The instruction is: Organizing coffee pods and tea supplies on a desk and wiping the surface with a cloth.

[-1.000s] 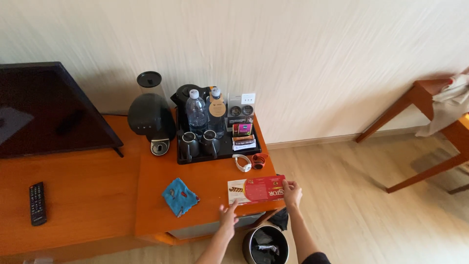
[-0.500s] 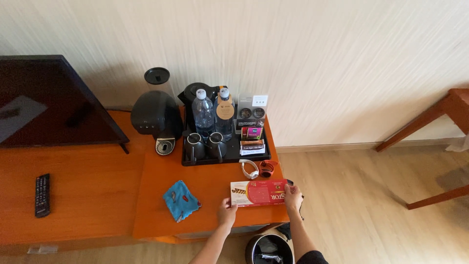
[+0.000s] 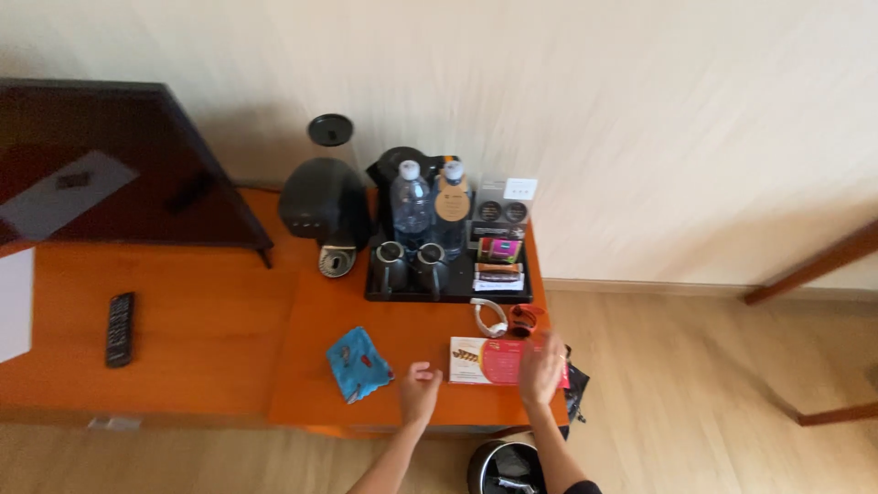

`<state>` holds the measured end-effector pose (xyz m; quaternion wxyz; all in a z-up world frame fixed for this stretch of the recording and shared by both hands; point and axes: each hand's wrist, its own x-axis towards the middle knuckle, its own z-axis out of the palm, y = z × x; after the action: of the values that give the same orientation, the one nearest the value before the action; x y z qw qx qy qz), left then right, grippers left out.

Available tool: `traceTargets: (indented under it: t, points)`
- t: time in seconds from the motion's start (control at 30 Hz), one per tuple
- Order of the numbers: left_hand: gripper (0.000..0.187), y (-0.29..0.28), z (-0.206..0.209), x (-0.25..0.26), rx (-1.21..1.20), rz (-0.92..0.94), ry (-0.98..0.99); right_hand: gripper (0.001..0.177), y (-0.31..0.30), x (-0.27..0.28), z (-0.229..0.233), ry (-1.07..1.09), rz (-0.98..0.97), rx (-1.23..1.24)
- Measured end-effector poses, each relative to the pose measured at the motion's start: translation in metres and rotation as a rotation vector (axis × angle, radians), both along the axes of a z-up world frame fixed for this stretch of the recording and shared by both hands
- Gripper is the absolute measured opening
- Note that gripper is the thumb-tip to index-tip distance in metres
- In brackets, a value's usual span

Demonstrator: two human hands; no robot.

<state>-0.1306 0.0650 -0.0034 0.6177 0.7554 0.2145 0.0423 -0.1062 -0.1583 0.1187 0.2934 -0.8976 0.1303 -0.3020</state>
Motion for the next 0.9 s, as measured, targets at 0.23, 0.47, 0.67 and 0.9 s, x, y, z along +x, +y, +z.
traceTargets:
  t: [0.23,0.47,0.67,0.9]
  points:
    - [0.017,0.130,0.019,0.024,0.575,0.265,-0.176,0.016,0.141,0.026,-0.062,0.214,0.444,0.059]
    - [0.036,0.200,0.023,0.072,0.742,-0.005,-0.007,0.046,0.240,0.005,-0.074,0.789,0.398,0.024]
    - [0.013,0.219,0.021,0.077,0.732,-0.242,0.116,0.036,0.243,0.019,-0.148,0.781,0.297,0.323]
    - [0.013,0.240,0.037,0.089,0.179,-0.294,0.049,0.049,0.217,0.048,-0.147,0.700,0.077,0.707]
